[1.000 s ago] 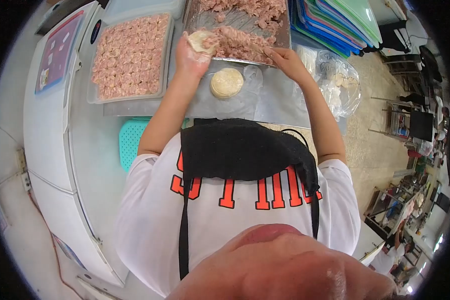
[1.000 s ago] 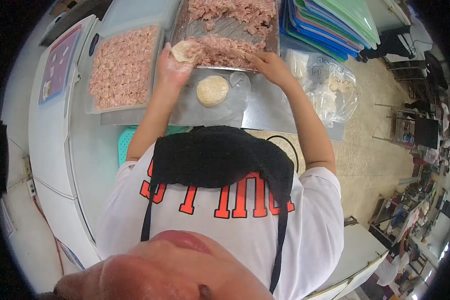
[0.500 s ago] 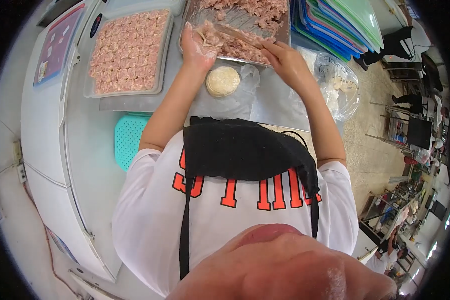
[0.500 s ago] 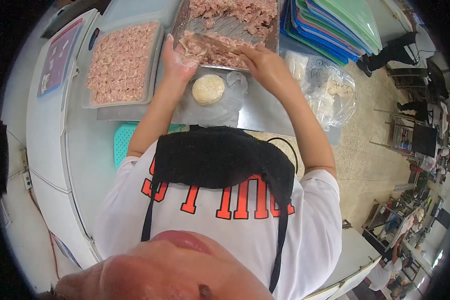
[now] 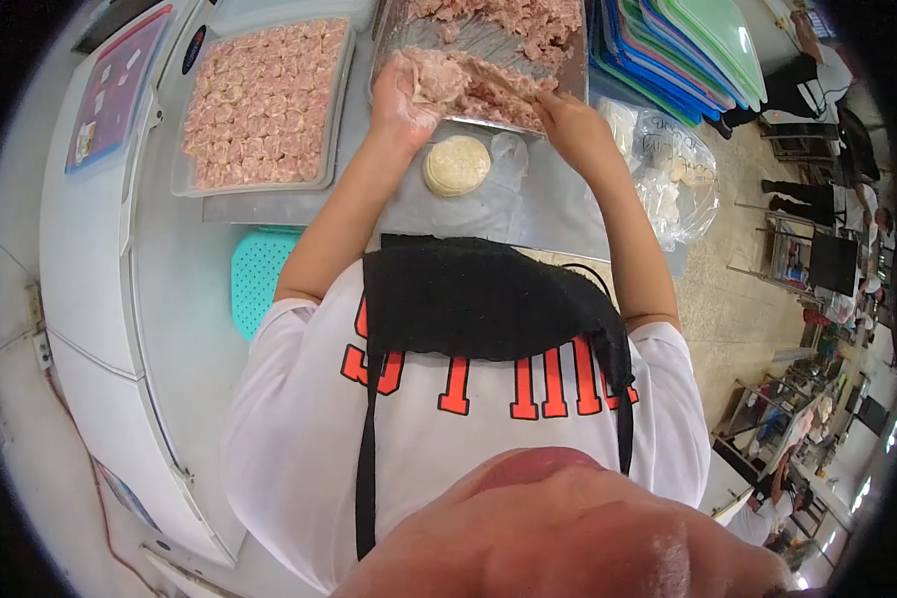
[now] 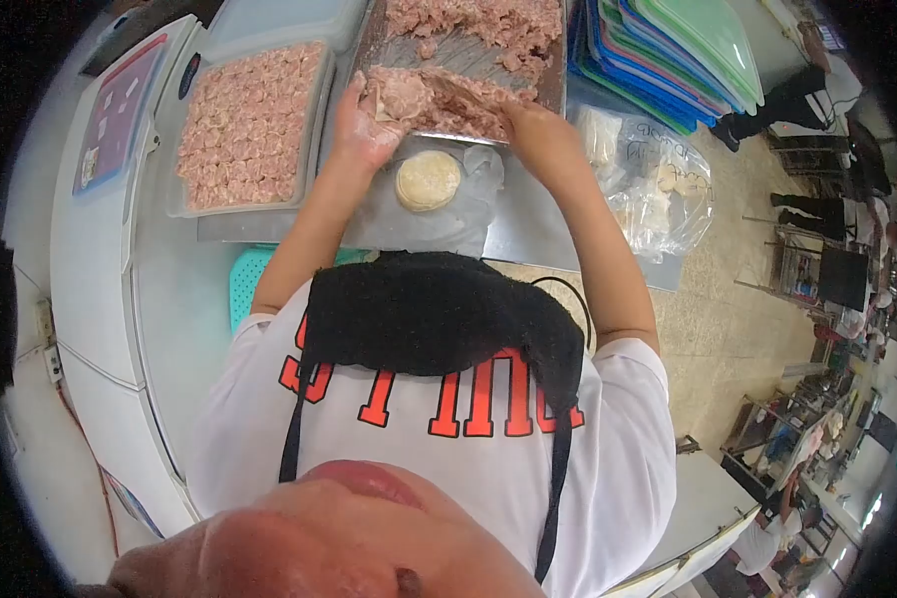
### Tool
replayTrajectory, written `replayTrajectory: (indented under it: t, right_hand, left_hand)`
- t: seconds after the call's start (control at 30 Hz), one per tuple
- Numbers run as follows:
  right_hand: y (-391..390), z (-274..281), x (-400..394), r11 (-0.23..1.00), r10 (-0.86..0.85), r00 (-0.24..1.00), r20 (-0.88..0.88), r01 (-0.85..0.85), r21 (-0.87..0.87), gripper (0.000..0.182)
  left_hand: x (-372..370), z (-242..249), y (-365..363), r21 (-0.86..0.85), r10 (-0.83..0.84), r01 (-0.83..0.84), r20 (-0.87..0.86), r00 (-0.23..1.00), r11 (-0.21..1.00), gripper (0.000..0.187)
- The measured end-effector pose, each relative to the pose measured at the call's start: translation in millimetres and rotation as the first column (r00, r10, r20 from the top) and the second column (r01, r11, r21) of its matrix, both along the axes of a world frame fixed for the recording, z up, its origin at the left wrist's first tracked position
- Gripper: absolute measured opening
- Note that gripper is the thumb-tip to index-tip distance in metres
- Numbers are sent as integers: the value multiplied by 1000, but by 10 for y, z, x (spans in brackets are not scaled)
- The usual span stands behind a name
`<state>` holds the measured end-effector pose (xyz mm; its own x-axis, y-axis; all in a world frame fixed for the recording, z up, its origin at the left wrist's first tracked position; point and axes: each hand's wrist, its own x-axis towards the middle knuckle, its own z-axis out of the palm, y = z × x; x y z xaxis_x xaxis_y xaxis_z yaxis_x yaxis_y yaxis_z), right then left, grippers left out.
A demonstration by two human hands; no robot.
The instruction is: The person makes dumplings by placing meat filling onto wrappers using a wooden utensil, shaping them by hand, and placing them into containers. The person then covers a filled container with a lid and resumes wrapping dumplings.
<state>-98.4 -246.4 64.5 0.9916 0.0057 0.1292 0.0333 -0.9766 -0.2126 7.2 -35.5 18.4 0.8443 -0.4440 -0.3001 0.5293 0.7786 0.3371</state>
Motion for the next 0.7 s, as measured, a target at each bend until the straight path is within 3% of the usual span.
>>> replayTrajectory:
  t: [0.03,0.17,0.23,0.27,0.33,0.37,0.43,0.5,0.57,0.6,0.63,0.67,0.7]
  right_hand:
    - [94,80,-79,996,11,995,96,-19,88,26]
    - [313,164,-163,988,115,989,92,-124,95,26]
    - [209,325,-106,986,166,986,-23,-166,-10,25]
    - [225,452,-117,986,165,986,-22,-165,-15,25]
    - [409,801,-219,998,7,991,-134,-15,-58,29]
    - [415,693,-216,998,-1,991,-135,-6,-56,29]
    - [347,290,-156,994,111,990,92,-109,-18,29]
    - [216,274,-134,990,138,983,121,-138,-6,29]
    - [112,519,-152,949,107,994,3,-103,297,30]
    - [55,484,-143,868,14,1000,23,-24,496,33]
    - [-14,484,-144,868,16,1000,27,-27,495,33]
    - [-75,490,-154,830,5,998,-62,30,557,34]
    - [-104,521,-166,787,-1,989,-151,94,609,36]
  left_hand:
    - [-3,21,29,-63,-14,9,-85,996,998,50]
    - [-33,246,47,20,-72,73,-43,996,997,60]
    - [-26,296,34,23,-31,33,-76,997,999,65]
    - [-3,319,28,19,-32,34,-74,997,999,65]
    - [29,334,17,49,-12,17,-98,995,999,64]
    - [70,305,-13,51,-21,26,-99,995,998,64]
    - [196,223,-104,34,-11,14,-77,997,999,62]
    - [260,155,-91,-22,-17,15,-97,995,1000,60]
    - [281,193,-45,-75,-19,10,-113,993,997,58]
    - [251,275,-10,-94,-116,128,126,985,987,53]
    - [231,329,-4,-84,-200,245,358,912,966,48]
    - [219,320,-29,78,-285,279,421,861,957,51]
    - [202,347,-28,79,-287,281,422,860,956,51]
